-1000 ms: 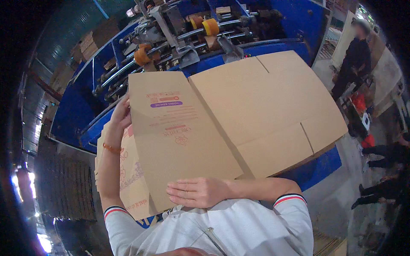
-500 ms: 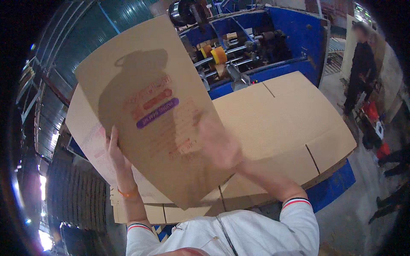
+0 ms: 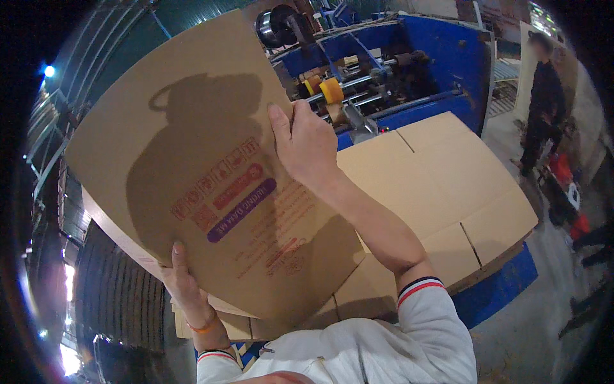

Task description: The person repeatedly picks up flat cardboard sheets from a conveyor and stacks them by hand. The person aligns each sheet and places it onto a growing pile on the conveyor table.

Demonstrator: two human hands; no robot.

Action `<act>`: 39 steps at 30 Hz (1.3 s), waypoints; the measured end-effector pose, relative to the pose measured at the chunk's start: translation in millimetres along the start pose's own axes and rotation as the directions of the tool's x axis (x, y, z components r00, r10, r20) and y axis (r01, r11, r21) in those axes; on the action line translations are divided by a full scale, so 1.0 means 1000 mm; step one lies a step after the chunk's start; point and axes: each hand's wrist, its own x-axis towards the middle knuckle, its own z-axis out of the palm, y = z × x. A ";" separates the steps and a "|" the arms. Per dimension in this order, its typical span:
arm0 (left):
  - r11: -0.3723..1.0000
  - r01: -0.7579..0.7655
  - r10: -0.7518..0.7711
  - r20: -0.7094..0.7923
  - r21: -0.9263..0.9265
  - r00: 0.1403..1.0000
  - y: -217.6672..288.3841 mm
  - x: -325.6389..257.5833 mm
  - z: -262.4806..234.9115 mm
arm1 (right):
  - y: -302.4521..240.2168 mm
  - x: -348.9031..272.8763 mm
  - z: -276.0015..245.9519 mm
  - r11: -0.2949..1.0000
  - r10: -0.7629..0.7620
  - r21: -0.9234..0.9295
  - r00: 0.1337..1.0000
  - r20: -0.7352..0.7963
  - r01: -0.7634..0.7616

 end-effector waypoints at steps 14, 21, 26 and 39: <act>0.962 0.246 -0.263 -0.157 -0.120 0.952 0.015 -0.024 -0.081 | -0.041 -0.062 0.002 0.941 -0.241 0.230 0.969 -0.058 0.248; 0.997 -0.066 0.070 -0.162 0.027 0.984 -0.009 -0.036 -0.048 | -0.029 -0.028 -0.004 0.976 -0.220 0.015 0.975 0.045 0.219; 0.980 0.179 -0.190 -0.153 -0.083 0.970 -0.048 0.011 -0.062 | -0.025 -0.020 -0.007 0.932 -0.176 0.319 0.984 -0.021 0.174; 0.968 0.222 -0.213 0.080 -0.116 0.974 -0.073 -0.043 -0.083 | 0.024 -0.063 -0.040 0.987 -0.138 -0.025 0.930 0.341 0.156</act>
